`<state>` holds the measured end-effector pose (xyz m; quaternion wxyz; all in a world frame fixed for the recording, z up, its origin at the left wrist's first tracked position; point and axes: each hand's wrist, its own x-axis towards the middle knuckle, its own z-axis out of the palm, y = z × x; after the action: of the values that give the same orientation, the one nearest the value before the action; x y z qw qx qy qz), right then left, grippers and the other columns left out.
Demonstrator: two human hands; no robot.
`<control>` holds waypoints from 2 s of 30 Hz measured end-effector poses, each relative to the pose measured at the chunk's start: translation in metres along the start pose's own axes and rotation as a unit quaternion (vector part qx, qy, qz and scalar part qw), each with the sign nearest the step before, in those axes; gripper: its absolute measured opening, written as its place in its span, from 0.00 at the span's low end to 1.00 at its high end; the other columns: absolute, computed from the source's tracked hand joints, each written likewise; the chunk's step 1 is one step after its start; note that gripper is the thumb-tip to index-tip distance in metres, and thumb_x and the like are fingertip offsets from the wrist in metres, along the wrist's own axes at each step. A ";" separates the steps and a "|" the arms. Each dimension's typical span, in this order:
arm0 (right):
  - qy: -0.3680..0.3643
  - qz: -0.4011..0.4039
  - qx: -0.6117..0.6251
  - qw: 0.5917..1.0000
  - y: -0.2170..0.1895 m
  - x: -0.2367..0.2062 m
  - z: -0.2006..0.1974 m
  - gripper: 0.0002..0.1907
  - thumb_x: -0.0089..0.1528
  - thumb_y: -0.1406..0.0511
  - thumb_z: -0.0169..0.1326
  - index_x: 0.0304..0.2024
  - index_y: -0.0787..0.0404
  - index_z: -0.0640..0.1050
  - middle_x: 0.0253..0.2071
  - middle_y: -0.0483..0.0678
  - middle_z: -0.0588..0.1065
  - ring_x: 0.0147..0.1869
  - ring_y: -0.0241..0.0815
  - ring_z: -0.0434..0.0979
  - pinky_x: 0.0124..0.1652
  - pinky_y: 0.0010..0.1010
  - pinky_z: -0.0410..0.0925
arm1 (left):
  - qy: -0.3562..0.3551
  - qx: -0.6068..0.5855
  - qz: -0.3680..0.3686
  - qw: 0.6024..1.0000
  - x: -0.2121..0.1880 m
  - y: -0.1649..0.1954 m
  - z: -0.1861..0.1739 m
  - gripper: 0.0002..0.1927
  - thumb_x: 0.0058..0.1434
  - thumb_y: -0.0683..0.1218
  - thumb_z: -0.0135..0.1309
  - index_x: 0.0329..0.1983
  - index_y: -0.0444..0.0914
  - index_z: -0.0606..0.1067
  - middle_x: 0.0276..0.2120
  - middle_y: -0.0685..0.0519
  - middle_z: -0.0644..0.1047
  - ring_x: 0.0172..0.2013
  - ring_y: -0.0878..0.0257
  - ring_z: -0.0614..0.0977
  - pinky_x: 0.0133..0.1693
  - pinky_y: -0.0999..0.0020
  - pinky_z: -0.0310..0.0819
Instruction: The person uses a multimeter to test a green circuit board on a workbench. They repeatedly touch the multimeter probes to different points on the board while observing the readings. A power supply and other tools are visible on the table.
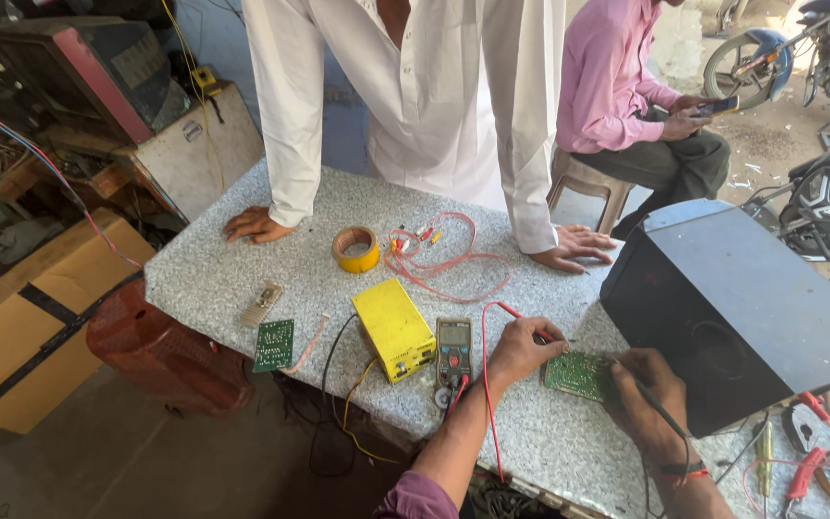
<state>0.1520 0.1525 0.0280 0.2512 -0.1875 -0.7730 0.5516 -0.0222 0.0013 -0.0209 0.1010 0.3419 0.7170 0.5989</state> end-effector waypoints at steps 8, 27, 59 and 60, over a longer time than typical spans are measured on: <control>-0.084 -0.022 -0.051 0.995 0.010 -0.001 0.004 0.16 0.60 0.61 0.57 0.44 0.66 0.79 0.42 0.54 0.82 0.47 0.44 0.82 0.46 0.34 0.72 | 0.015 0.012 -0.026 0.999 -0.001 0.001 0.001 0.11 0.54 0.48 0.67 0.37 0.38 0.82 0.30 0.53 0.83 0.33 0.67 0.84 0.39 0.71 0.79; -0.063 -0.028 -0.035 0.997 -0.009 -0.033 0.012 0.11 0.63 0.66 0.58 0.45 0.65 0.84 0.35 0.49 0.83 0.37 0.35 0.81 0.37 0.26 0.72 | -0.054 0.017 -0.003 0.998 -0.010 -0.007 0.004 0.09 0.56 0.44 0.67 0.38 0.38 0.80 0.29 0.56 0.82 0.31 0.70 0.82 0.36 0.72 0.77; -0.088 -0.296 -0.240 0.920 -0.011 -0.011 0.025 0.09 0.59 0.63 0.49 0.31 0.62 0.76 0.31 0.59 0.78 0.32 0.59 0.78 0.33 0.44 0.70 | -0.028 0.073 0.011 0.997 -0.006 0.010 -0.002 0.10 0.56 0.46 0.66 0.40 0.38 0.80 0.31 0.52 0.82 0.33 0.65 0.83 0.38 0.68 0.77; -0.097 -0.370 -0.267 0.884 -0.012 -0.009 0.024 0.09 0.57 0.62 0.50 0.30 0.63 0.74 0.31 0.59 0.78 0.31 0.60 0.78 0.32 0.45 0.70 | -0.022 0.059 0.024 0.998 -0.003 0.010 -0.001 0.10 0.56 0.45 0.65 0.39 0.38 0.80 0.31 0.52 0.82 0.33 0.64 0.83 0.38 0.68 0.77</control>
<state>0.1454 0.1255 0.0314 0.3012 0.1073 -0.9246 0.2070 -0.0166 -0.0009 -0.0118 0.0818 0.3776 0.7400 0.5505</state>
